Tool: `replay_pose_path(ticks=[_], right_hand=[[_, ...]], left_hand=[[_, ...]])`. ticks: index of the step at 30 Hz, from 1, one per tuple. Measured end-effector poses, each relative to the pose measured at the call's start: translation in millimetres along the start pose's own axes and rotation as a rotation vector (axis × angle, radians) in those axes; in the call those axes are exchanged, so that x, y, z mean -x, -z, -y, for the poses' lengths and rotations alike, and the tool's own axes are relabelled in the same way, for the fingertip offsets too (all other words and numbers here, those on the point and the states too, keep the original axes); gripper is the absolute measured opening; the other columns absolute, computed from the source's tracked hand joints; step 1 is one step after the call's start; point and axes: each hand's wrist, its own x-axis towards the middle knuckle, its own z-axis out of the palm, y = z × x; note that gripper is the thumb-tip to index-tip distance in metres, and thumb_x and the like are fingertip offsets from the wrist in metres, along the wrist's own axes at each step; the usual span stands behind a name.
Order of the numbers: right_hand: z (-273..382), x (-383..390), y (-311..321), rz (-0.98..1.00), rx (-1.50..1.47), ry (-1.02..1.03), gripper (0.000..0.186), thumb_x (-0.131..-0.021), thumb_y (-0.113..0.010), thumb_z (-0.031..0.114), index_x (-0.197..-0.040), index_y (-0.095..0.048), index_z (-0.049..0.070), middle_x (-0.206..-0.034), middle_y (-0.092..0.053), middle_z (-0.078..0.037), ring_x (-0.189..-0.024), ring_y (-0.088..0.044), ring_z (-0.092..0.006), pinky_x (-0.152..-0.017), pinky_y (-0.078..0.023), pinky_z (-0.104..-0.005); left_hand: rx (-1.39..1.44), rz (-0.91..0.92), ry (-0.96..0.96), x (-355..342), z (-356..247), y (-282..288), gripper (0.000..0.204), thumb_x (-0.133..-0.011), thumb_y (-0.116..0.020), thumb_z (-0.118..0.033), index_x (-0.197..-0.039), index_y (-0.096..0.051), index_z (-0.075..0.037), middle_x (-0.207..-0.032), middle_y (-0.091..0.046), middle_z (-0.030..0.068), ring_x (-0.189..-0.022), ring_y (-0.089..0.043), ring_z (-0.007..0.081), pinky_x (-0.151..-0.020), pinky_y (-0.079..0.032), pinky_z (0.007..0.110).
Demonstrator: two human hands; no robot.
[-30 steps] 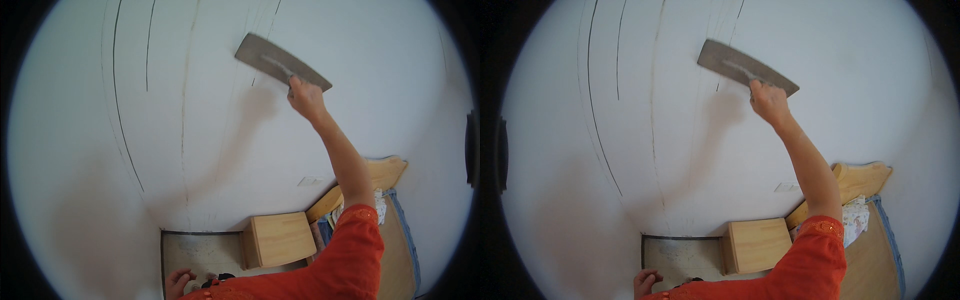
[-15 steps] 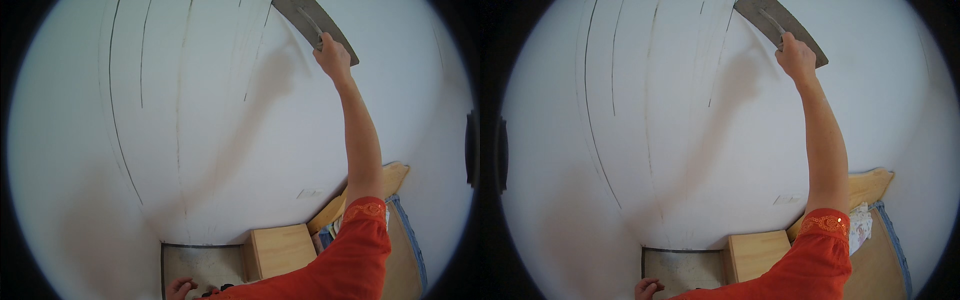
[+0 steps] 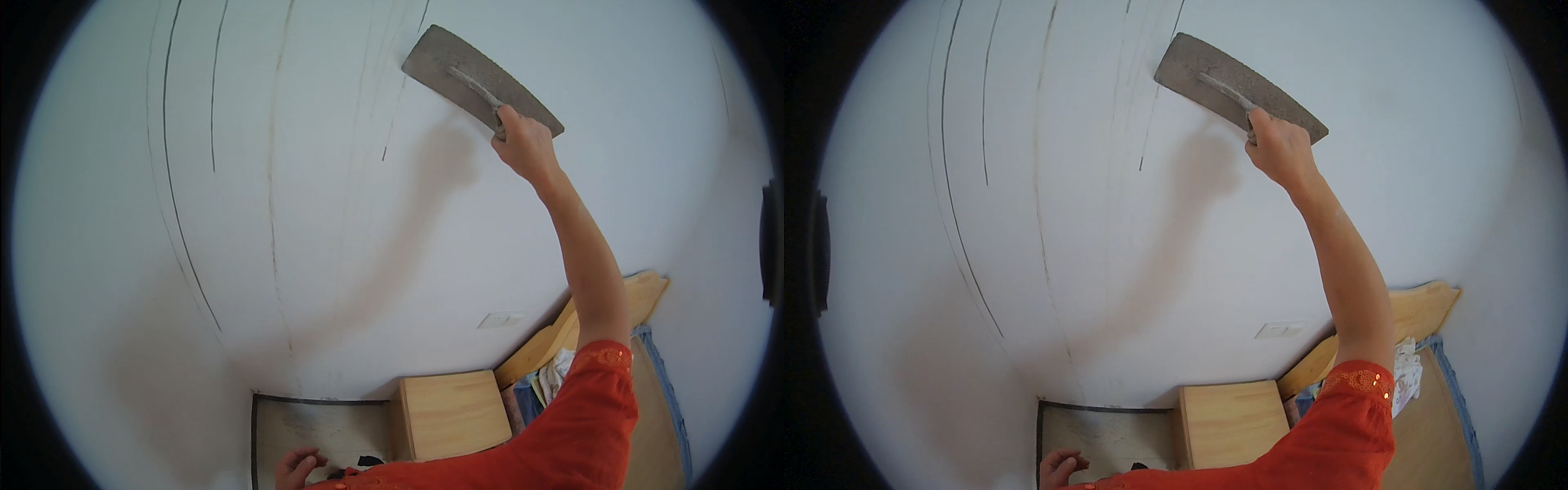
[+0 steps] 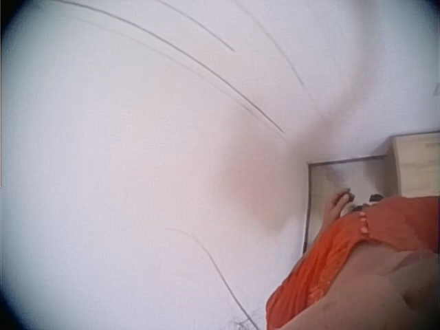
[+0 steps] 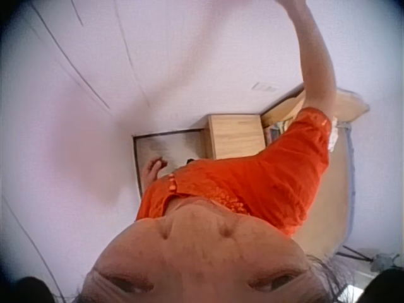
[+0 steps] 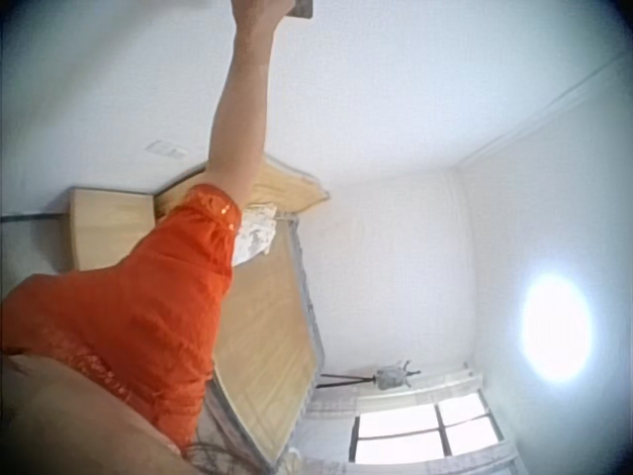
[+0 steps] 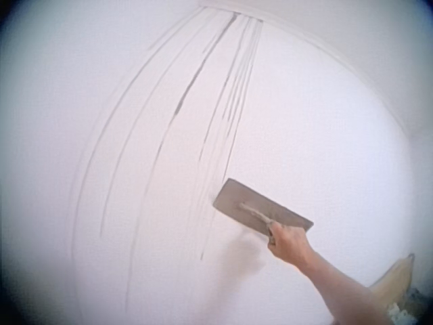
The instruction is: The person applies a substance to a wall with a trowel and moves a small wooden cabinet.
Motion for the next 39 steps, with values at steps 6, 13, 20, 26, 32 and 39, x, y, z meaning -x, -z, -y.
replay_pose_path(ticks=[6,13,20,26,32,39], right_hand=[[-3.0,-30.9,12.4,-0.118,0.068,-0.084,0.015,-0.066,-0.055,0.005,-0.078,-0.044,0.005,-0.061,-0.055,-0.014,-0.059,-0.055,-0.0334,-0.049,-0.042,-0.0426],[19.9,16.0,-17.9,-0.125,0.014,-0.014,0.019,-0.064,-0.057,0.004,-0.078,-0.045,0.005,-0.061,-0.055,-0.014,-0.058,-0.055,-0.0332,-0.048,-0.043,-0.0420],[60.7,95.7,-52.6,-0.047,-0.040,0.044,0.019,-0.063,-0.058,0.001,-0.069,-0.041,0.006,-0.056,-0.052,-0.011,-0.049,-0.053,-0.0294,-0.039,-0.042,-0.0372],[61.2,91.5,-46.2,-0.098,-0.060,0.032,0.020,-0.061,-0.058,-0.001,-0.070,-0.041,0.006,-0.057,-0.052,-0.010,-0.049,-0.053,-0.0287,-0.039,-0.041,-0.0367],[62.8,103.5,-50.1,-0.020,-0.054,0.013,0.020,-0.060,-0.057,-0.001,-0.070,-0.041,0.006,-0.058,-0.053,-0.011,-0.050,-0.053,-0.0301,-0.040,-0.041,-0.0385],[57.0,57.2,-26.7,-0.114,-0.050,-0.080,0.019,-0.063,-0.057,0.003,-0.076,-0.044,0.006,-0.060,-0.055,-0.012,-0.053,-0.054,-0.0324,-0.045,-0.042,-0.0418]], left_hand=[[0.087,0.035,0.068,-2.8,8.9,1.6,0.028,-0.082,-0.057,-0.020,-0.103,-0.057,-0.001,-0.086,-0.061,0.0084,-0.084,-0.057,0.0170,-0.076,-0.045,0.030],[0.176,0.002,0.063,4.8,5.4,10.5,0.027,-0.082,-0.056,-0.019,-0.102,-0.057,-0.001,-0.087,-0.061,0.0082,-0.085,-0.057,0.0175,-0.077,-0.045,0.030],[0.037,-0.018,0.132,18.3,-5.3,32.8,0.029,-0.082,-0.057,-0.019,-0.104,-0.056,-0.001,-0.089,-0.061,0.0095,-0.087,-0.057,0.0188,-0.078,-0.045,0.031],[0.081,0.000,0.132,23.5,-2.0,45.1,0.029,-0.080,-0.059,-0.019,-0.104,-0.056,-0.002,-0.089,-0.061,0.0094,-0.086,-0.057,0.0190,-0.077,-0.046,0.031],[0.056,0.029,0.089,28.3,-6.9,51.2,0.030,-0.080,-0.059,-0.019,-0.104,-0.056,-0.002,-0.087,-0.061,0.0092,-0.084,-0.058,0.0188,-0.077,-0.046,0.031],[-0.069,0.013,-0.048,16.7,-15.4,63.7,0.026,-0.081,-0.057,-0.018,-0.100,-0.058,-0.001,-0.087,-0.061,0.0087,-0.083,-0.057,0.0187,-0.078,-0.045,0.031]])
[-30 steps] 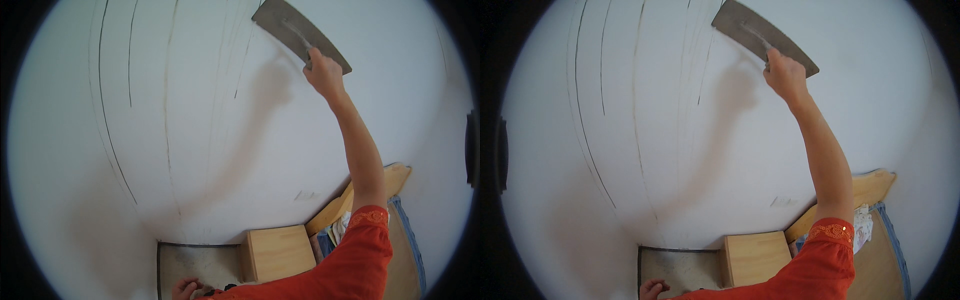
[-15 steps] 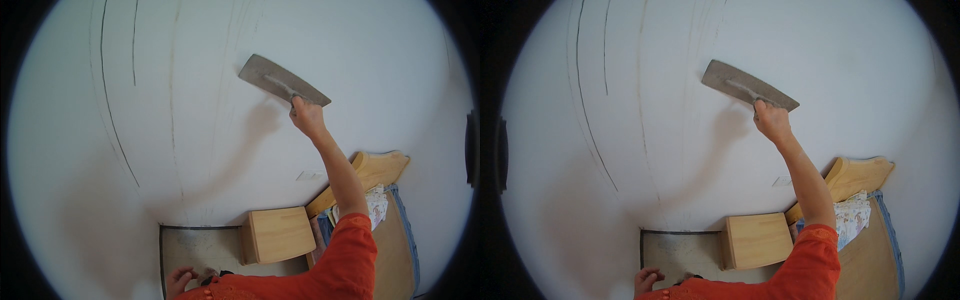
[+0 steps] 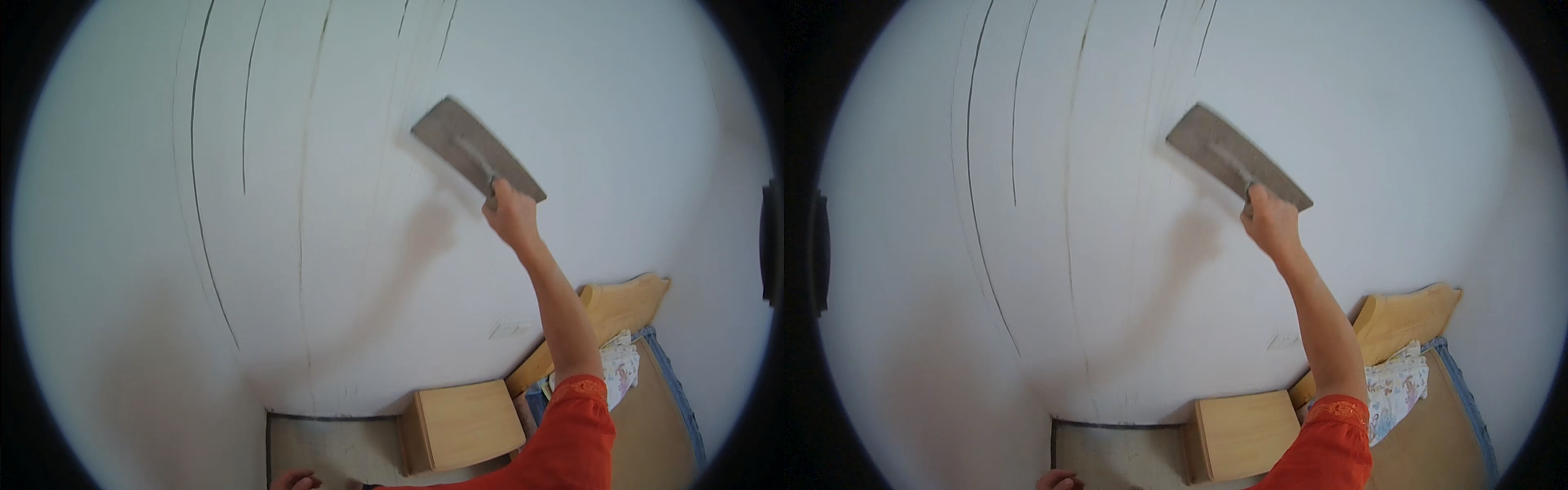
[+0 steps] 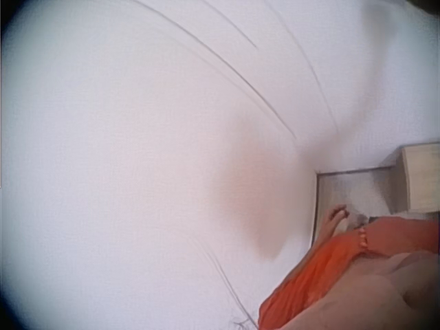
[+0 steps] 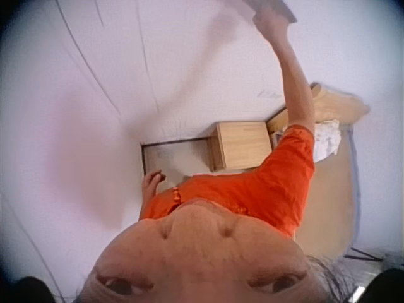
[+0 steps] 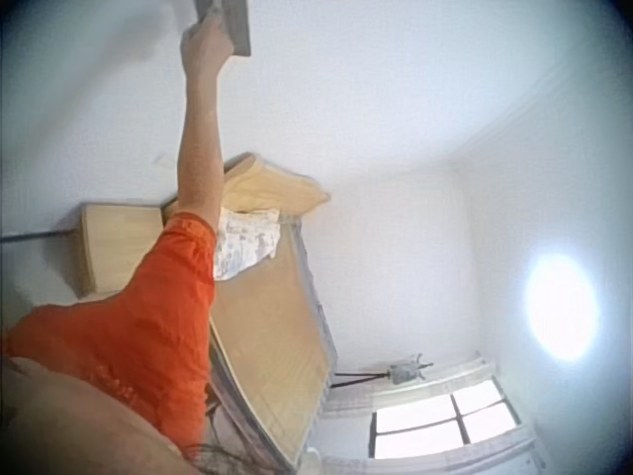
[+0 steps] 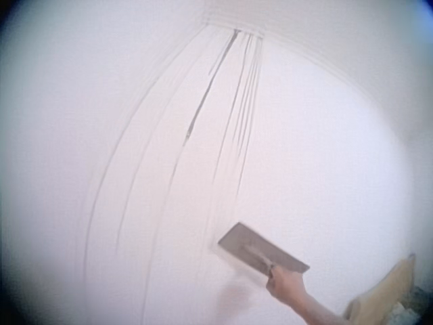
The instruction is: The person applies a substance to a wall with a trowel and moves a small wooden cabinet.
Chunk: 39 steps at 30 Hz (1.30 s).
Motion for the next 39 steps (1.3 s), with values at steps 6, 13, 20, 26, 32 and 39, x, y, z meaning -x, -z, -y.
replay_pose_path(ticks=[6,13,20,26,32,39], right_hand=[[-24.7,-141.4,32.5,-0.182,0.150,-0.194,0.019,-0.066,-0.056,0.009,-0.081,-0.045,0.005,-0.066,-0.057,-0.015,-0.065,-0.056,-0.0356,-0.056,-0.043,-0.0476],[-20.8,-255.1,65.1,-0.216,0.068,-0.353,0.018,-0.068,-0.053,0.015,-0.083,-0.051,0.004,-0.082,-0.060,-0.017,-0.081,-0.057,-0.0360,-0.067,-0.045,-0.0445],[23.6,-309.8,52.5,-0.207,-0.029,-0.211,0.025,-0.069,-0.052,0.017,-0.090,-0.057,0.004,-0.091,-0.061,-0.016,-0.089,-0.057,-0.0331,-0.074,-0.045,-0.0413],[46.6,-327.3,43.1,-0.104,0.012,-0.174,0.022,-0.070,-0.051,0.010,-0.090,-0.058,0.003,-0.090,-0.061,-0.016,-0.088,-0.057,-0.0324,-0.073,-0.046,-0.0406],[50.4,-320.3,44.1,-0.054,0.074,-0.084,0.020,-0.069,-0.051,0.008,-0.087,-0.057,0.002,-0.087,-0.061,-0.017,-0.085,-0.058,-0.0330,-0.070,-0.047,-0.0402],[55.7,-300.4,48.3,0.028,0.112,0.034,0.017,-0.069,-0.052,0.008,-0.084,-0.054,0.002,-0.083,-0.060,-0.016,-0.083,-0.057,-0.0332,-0.068,-0.046,-0.0407]], left_hand=[[-0.640,-0.352,-0.500,-23.1,-55.5,60.3,0.015,-0.081,-0.054,-0.008,-0.094,-0.059,-0.002,-0.088,-0.060,0.0042,-0.081,-0.054,0.0134,-0.073,-0.044,0.026],[-1.574,-0.992,-1.043,-2.6,-139.1,132.8,0.025,-0.070,-0.057,0.003,-0.095,-0.053,0.001,-0.099,-0.050,0.0177,-0.089,-0.050,0.0323,-0.077,-0.040,0.039],[-1.896,-1.098,-0.769,16.0,-145.2,177.9,0.023,-0.066,-0.058,0.003,-0.087,-0.051,0.002,-0.082,-0.051,0.0152,-0.076,-0.050,0.0323,-0.060,-0.041,0.040],[-1.902,-1.076,-1.047,7.7,-137.8,178.7,0.020,-0.070,-0.057,-0.001,-0.089,-0.050,0.001,-0.086,-0.051,0.0159,-0.083,-0.048,0.0347,-0.070,-0.039,0.044],[-1.934,-1.041,-0.996,7.7,-140.2,171.0,0.021,-0.070,-0.058,0.000,-0.089,-0.051,0.000,-0.086,-0.050,0.0150,-0.084,-0.048,0.0349,-0.071,-0.039,0.044],[-1.970,-1.074,-1.205,9.6,-162.4,149.1,0.020,-0.063,-0.058,0.001,-0.081,-0.050,0.000,-0.069,-0.046,0.0117,-0.064,-0.045,0.0281,-0.056,-0.037,0.041]])
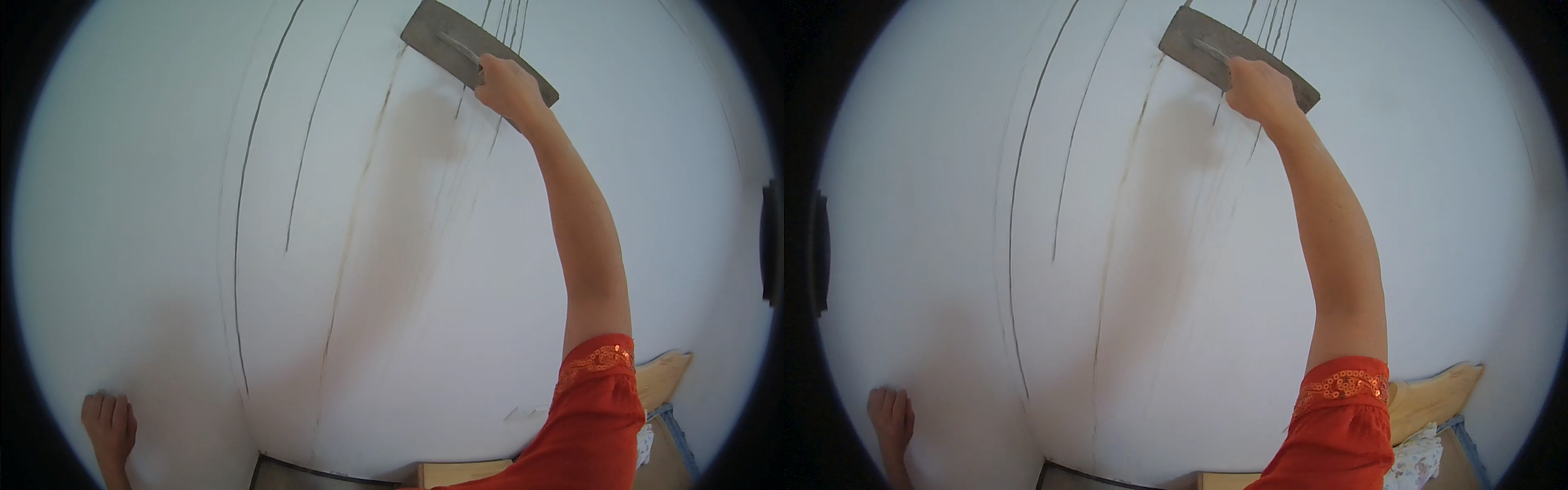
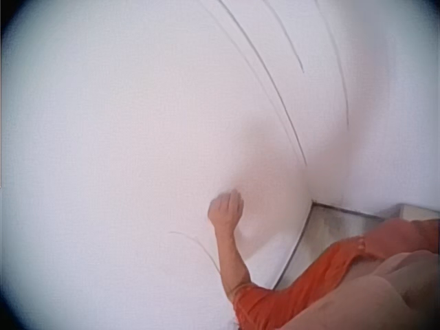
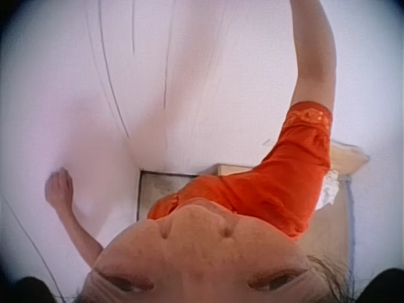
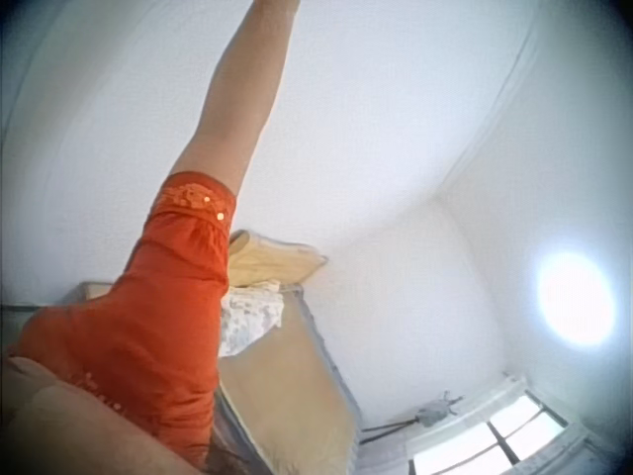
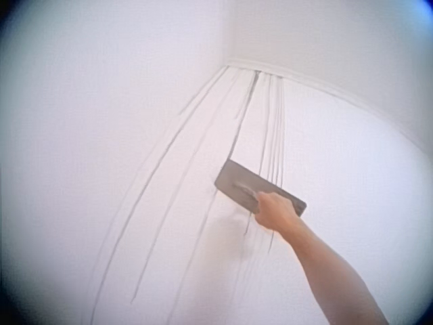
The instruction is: The person applies a substance to a wall with a trowel and moves a small wooden cabinet.
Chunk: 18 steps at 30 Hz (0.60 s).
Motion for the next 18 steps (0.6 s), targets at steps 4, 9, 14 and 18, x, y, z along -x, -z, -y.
replay_pose_path(ticks=[4,9,14,18], right_hand=[[-4.3,-5.9,1.0,-0.057,-0.051,-0.080,0.016,-0.069,-0.052,0.009,-0.084,-0.054,0.003,-0.085,-0.060,-0.016,-0.083,-0.057,-0.0335,-0.068,-0.045,-0.0412],[-1.1,-8.6,-4.6,-0.122,-0.078,-0.111,0.017,-0.069,-0.053,0.011,-0.085,-0.054,0.004,-0.086,-0.060,-0.016,-0.084,-0.056,-0.0339,-0.068,-0.044,-0.0422],[-5.7,-5.9,3.6,-0.060,-0.024,0.003,0.017,-0.069,-0.053,0.011,-0.084,-0.055,0.004,-0.085,-0.060,-0.016,-0.084,-0.056,-0.0344,-0.068,-0.044,-0.0432],[-4.8,-25.4,13.0,-0.101,0.025,-0.056,0.017,-0.068,-0.052,0.010,-0.083,-0.055,0.003,-0.085,-0.060,-0.015,-0.083,-0.056,-0.0339,-0.068,-0.045,-0.0425]], left_hand=[[0.005,0.045,0.025,1.2,0.7,-1.6,0.018,-0.063,-0.058,-0.001,-0.079,-0.049,-0.001,-0.068,-0.045,0.0101,-0.062,-0.044,0.0263,-0.054,-0.036,0.040],[0.017,0.010,0.019,3.6,-4.5,4.3,0.018,-0.064,-0.058,-0.003,-0.079,-0.048,-0.001,-0.067,-0.045,0.0092,-0.060,-0.043,0.0252,-0.053,-0.035,0.039],[0.085,0.087,0.058,6.7,6.6,10.2,0.020,-0.065,-0.059,-0.003,-0.083,-0.050,-0.002,-0.073,-0.047,0.0104,-0.068,-0.044,0.0292,-0.061,-0.035,0.042],[0.045,0.044,0.012,-1.9,2.7,9.4,0.020,-0.064,-0.059,-0.003,-0.082,-0.049,-0.002,-0.069,-0.045,0.0096,-0.063,-0.043,0.0266,-0.055,-0.034,0.040]])
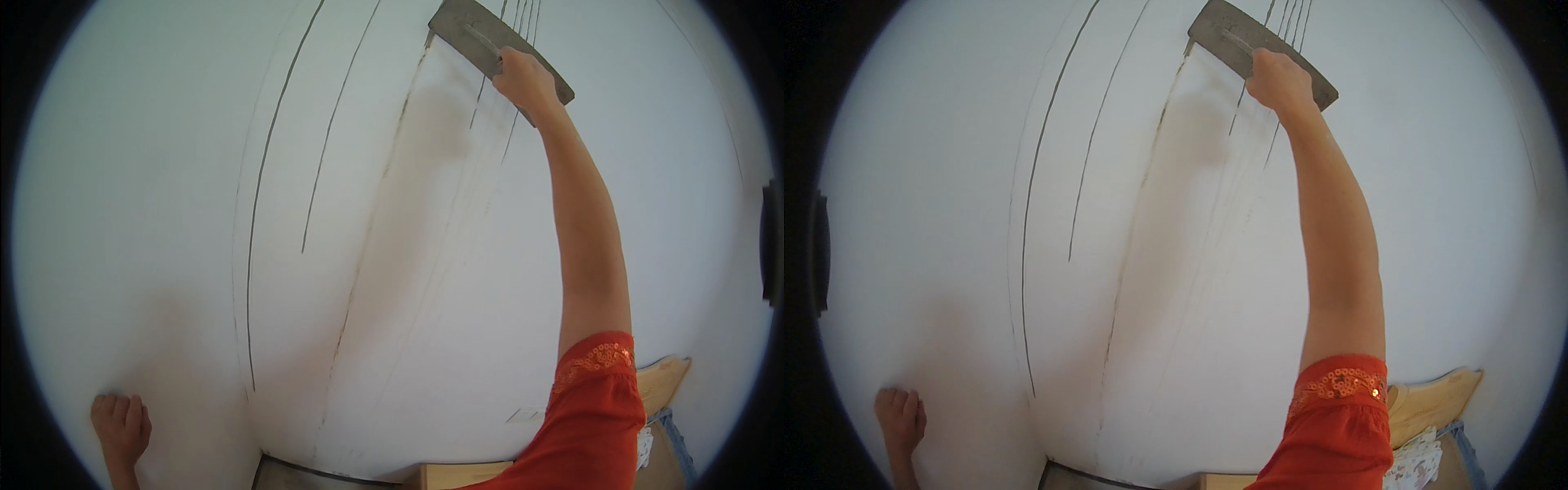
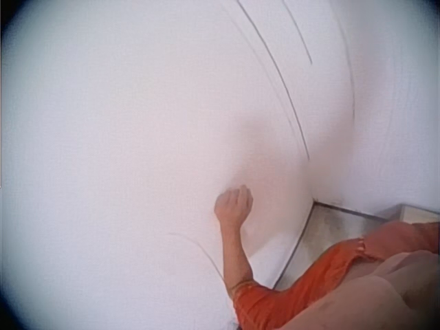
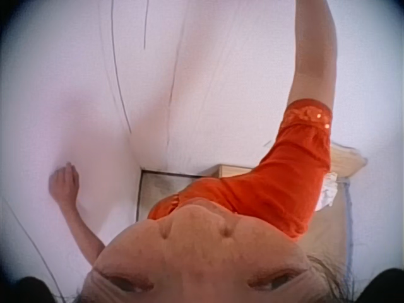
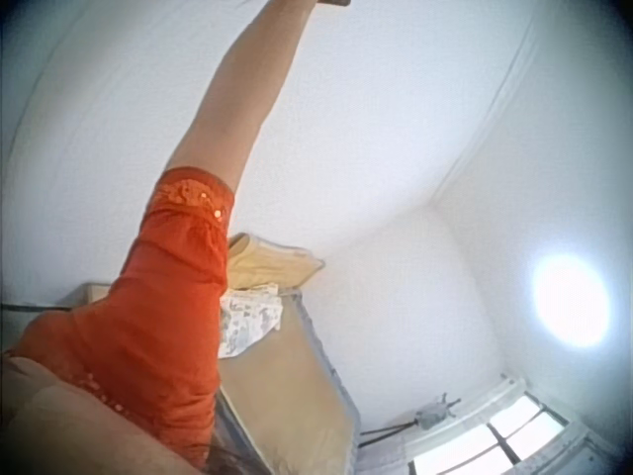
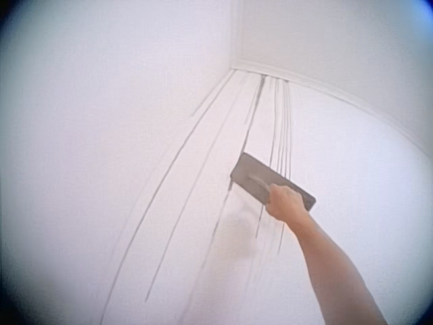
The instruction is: The person applies a substance to a wall with a trowel and moves a small wooden cabinet.
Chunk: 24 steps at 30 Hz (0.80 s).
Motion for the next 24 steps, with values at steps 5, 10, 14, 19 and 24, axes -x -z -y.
replay_pose_path(ticks=[5,10,14,19,24], right_hand=[[6.7,10.7,-1.2,-0.002,-0.027,0.006,0.016,-0.068,-0.051,0.008,-0.083,-0.054,0.003,-0.082,-0.059,-0.016,-0.081,-0.056,-0.0347,-0.067,-0.045,-0.0425],[3.6,21.7,-11.7,0.070,-0.065,0.035,0.017,-0.068,-0.052,0.008,-0.083,-0.052,0.002,-0.080,-0.059,-0.017,-0.079,-0.056,-0.0359,-0.065,-0.044,-0.0432],[3.2,7.8,-3.4,0.012,-0.079,-0.060,0.015,-0.068,-0.052,0.009,-0.081,-0.052,0.002,-0.080,-0.059,-0.017,-0.081,-0.056,-0.0362,-0.066,-0.044,-0.0437],[9.8,30.2,-16.0,0.061,-0.092,-0.071,0.017,-0.068,-0.053,0.010,-0.083,-0.053,0.002,-0.082,-0.060,-0.016,-0.082,-0.056,-0.0350,-0.068,-0.045,-0.0434],[6.8,21.4,-9.9,0.019,-0.094,-0.029,0.017,-0.068,-0.054,0.011,-0.083,-0.053,0.003,-0.082,-0.060,-0.015,-0.081,-0.056,-0.0343,-0.067,-0.044,-0.0428]], left_hand=[[0.058,0.027,0.011,14.1,2.5,-6.7,0.024,-0.063,-0.060,-0.002,-0.085,-0.050,-0.002,-0.073,-0.047,0.0113,-0.067,-0.044,0.0290,-0.059,-0.035,0.043],[0.045,0.055,0.050,13.3,1.8,-3.1,0.025,-0.062,-0.060,-0.001,-0.085,-0.049,-0.001,-0.072,-0.045,0.0110,-0.067,-0.044,0.0284,-0.059,-0.035,0.041],[0.078,0.050,0.026,10.1,1.8,-1.5,0.024,-0.062,-0.060,-0.001,-0.084,-0.050,-0.001,-0.071,-0.044,0.0108,-0.067,-0.044,0.0286,-0.059,-0.035,0.041],[0.037,0.002,-0.032,0.4,2.2,0.3,0.024,-0.062,-0.060,-0.002,-0.084,-0.050,-0.001,-0.071,-0.044,0.0108,-0.066,-0.043,0.0281,-0.059,-0.034,0.040],[0.032,0.025,-0.007,5.8,0.4,-1.7,0.023,-0.064,-0.060,-0.002,-0.084,-0.049,-0.001,-0.070,-0.045,0.0105,-0.064,-0.043,0.0271,-0.059,-0.035,0.040]])
